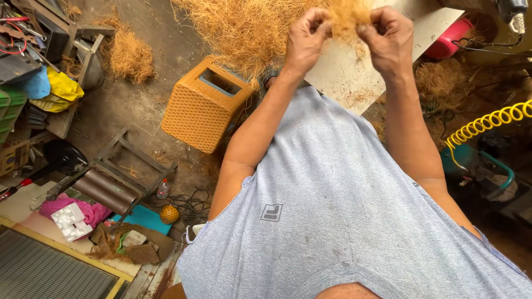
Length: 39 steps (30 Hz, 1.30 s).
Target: Preparing and shaping coconut fiber by pulling it apart and fluffing it by hand
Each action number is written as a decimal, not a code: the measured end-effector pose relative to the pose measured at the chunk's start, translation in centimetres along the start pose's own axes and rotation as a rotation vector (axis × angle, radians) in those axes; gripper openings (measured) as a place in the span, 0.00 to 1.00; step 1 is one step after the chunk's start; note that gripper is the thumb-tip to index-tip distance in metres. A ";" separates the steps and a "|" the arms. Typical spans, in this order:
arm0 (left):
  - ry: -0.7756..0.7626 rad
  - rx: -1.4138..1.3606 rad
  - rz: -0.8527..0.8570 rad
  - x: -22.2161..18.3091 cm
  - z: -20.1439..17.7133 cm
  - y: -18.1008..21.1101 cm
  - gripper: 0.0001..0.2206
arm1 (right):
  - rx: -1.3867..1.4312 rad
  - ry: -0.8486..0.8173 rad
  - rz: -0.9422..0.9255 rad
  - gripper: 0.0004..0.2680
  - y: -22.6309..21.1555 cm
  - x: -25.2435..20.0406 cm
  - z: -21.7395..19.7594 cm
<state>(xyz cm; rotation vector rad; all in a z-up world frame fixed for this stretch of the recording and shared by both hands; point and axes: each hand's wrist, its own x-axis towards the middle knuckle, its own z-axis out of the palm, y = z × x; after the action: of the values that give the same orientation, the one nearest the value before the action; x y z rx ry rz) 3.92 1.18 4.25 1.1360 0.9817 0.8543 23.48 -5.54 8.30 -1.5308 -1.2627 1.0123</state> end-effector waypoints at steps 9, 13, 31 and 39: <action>0.083 -0.010 0.003 0.9 -1.9 0.2 0.04 | 0.228 0.066 0.137 0.04 -0.8 1.4 0.5; -0.020 -0.263 0.015 0.4 0.3 0.4 0.09 | -0.043 0.171 -0.138 0.02 -0.9 1.3 2.7; 0.155 -0.134 -0.120 0.7 -0.4 -2.2 0.05 | 0.187 0.077 0.060 0.06 -2.1 2.2 2.6; 0.097 -0.064 -0.131 0.0 -1.7 -1.6 0.05 | 0.337 -0.057 0.116 0.05 -3.7 2.2 2.0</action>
<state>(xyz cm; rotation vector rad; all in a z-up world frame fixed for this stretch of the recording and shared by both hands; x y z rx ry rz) 2.40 1.42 2.43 0.9723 1.0893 0.8352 20.88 -2.75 11.14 -1.3313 -0.9895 1.2803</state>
